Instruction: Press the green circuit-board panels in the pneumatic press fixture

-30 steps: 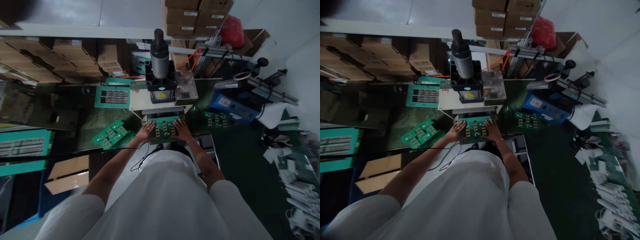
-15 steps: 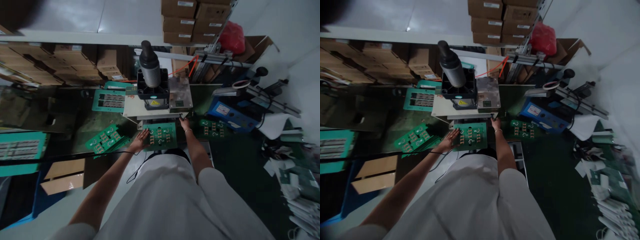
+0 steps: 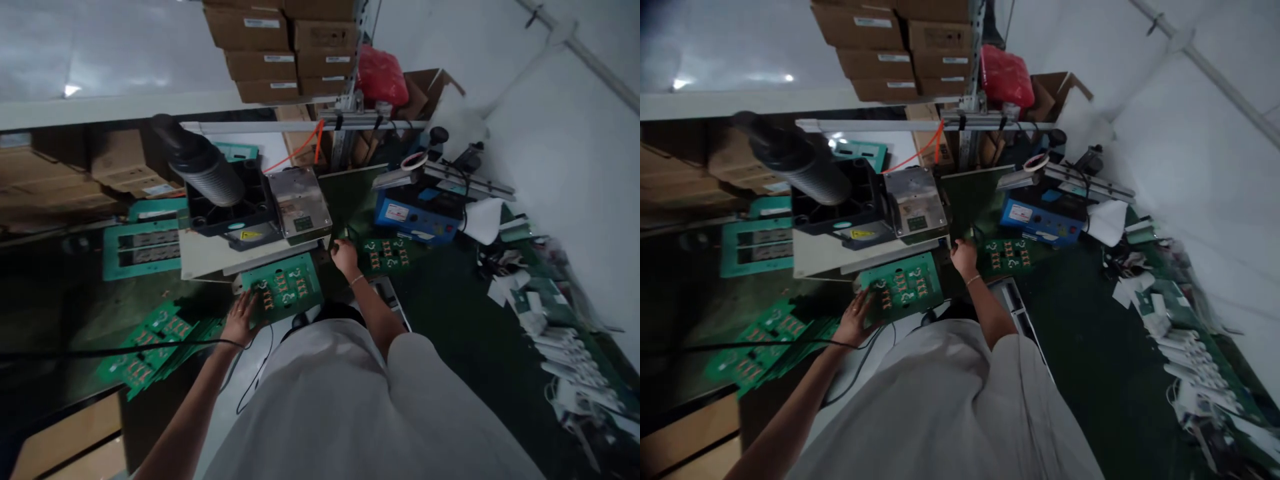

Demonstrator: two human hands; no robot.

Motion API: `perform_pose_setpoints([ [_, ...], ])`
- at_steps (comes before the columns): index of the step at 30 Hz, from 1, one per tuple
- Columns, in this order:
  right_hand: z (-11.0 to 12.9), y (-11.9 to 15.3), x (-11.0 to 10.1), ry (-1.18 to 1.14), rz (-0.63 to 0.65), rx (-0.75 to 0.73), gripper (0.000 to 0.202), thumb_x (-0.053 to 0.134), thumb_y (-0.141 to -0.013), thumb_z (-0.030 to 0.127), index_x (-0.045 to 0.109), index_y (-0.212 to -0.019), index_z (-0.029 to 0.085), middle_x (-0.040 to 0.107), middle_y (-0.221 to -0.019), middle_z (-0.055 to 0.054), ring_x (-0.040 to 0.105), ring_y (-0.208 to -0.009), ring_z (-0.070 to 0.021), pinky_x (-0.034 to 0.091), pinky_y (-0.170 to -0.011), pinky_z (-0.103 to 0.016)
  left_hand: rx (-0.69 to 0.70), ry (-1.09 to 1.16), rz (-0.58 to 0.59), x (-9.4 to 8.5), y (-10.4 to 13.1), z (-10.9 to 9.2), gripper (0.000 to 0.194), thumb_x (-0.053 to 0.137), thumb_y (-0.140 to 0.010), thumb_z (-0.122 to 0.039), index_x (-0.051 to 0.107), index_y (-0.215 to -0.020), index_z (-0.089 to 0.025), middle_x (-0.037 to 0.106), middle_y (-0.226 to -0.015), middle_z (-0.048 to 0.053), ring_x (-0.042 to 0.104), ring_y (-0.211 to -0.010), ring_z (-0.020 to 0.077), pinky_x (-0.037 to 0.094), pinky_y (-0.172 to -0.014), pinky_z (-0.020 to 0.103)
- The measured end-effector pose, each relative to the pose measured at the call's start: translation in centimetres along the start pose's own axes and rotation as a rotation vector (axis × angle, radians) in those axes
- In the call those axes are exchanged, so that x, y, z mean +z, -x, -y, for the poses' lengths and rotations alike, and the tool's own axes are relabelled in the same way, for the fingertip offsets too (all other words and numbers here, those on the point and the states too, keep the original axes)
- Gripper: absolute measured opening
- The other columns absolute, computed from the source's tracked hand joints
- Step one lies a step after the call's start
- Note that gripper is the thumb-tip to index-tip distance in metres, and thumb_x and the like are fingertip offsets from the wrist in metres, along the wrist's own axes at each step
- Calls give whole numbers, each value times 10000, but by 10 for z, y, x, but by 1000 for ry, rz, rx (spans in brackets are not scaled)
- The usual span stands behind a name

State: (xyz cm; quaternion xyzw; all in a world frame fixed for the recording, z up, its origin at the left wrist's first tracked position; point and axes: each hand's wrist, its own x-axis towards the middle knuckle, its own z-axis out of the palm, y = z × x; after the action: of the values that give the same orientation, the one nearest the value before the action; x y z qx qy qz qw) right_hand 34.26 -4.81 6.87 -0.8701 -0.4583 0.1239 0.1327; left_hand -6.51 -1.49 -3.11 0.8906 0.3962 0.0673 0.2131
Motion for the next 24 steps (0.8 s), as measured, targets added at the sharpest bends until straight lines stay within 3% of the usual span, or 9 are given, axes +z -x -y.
perform_pose_setpoints([
  [2,-23,17,-27,11,-83,73,331,510,-998,273,739,-1192,131,722,-1191,-162,611,-1117,-270,433,-983,-361,0,15,-81,1,7,-8,1005,671,-839,-576,208,-1678,-272,388,-1673,195,396,-1531,443,398,-1207,620],
  [5,-66,36,-63,116,-202,281,386,507,-1002,375,753,-1159,121,701,-1196,-222,593,-1162,-352,424,-999,-465,23,27,-112,2,18,-21,1066,710,-809,-625,191,-1675,-283,355,-1682,197,402,-1516,469,415,-1190,645],
  [8,-97,44,-77,240,-256,447,380,577,-949,393,765,-1108,104,692,-1175,-269,601,-1169,-405,437,-981,-540,28,55,-147,5,25,-32,1033,688,-834,-607,178,-1675,-291,349,-1682,193,390,-1526,461,414,-1192,654],
  [11,-106,44,-75,290,-229,470,334,617,-898,373,783,-998,101,705,-1112,-288,632,-1130,-419,466,-944,-580,34,89,-169,7,25,-37,975,655,-856,-578,210,-1675,-291,361,-1682,187,399,-1528,439,426,-1195,639],
  [15,-90,47,-76,299,-243,472,287,584,-868,349,789,-851,149,737,-1047,-267,689,-1067,-398,514,-899,-587,20,115,-197,-2,20,-37,1031,678,-795,-562,234,-1694,-325,407,-1684,141,506,-1455,443,483,-1161,632],
  [18,-77,53,-78,258,-330,446,327,530,-829,395,731,-652,208,730,-820,-230,731,-889,-429,525,-760,-659,60,136,-348,-12,17,-31,1140,744,-666,-551,151,-1641,-538,399,-1686,-37,639,-1316,437,595,-1039,619],
  [20,-78,55,-72,238,-391,399,357,487,-806,454,632,-513,309,716,-738,-182,750,-841,-414,519,-705,-647,79,136,-437,-14,17,-22,1181,783,-560,-562,123,-1533,-667,422,-1623,-160,695,-1212,439,647,-920,621],
  [22,-87,53,-61,226,-379,419,329,525,-737,499,568,-451,343,728,-742,-180,764,-863,-410,521,-694,-630,41,101,-420,-14,16,-8,1150,798,-528,-566,166,-1480,-697,488,-1551,-179,684,-1220,431,641,-932,601],
  [24,-101,45,-49,213,-320,391,314,565,-706,496,602,-462,302,760,-799,-181,778,-887,-391,540,-740,-606,-57,31,-298,-11,15,7,1045,793,-576,-547,287,-1487,-636,532,-1525,-127,599,-1342,400,574,-1070,534],
])
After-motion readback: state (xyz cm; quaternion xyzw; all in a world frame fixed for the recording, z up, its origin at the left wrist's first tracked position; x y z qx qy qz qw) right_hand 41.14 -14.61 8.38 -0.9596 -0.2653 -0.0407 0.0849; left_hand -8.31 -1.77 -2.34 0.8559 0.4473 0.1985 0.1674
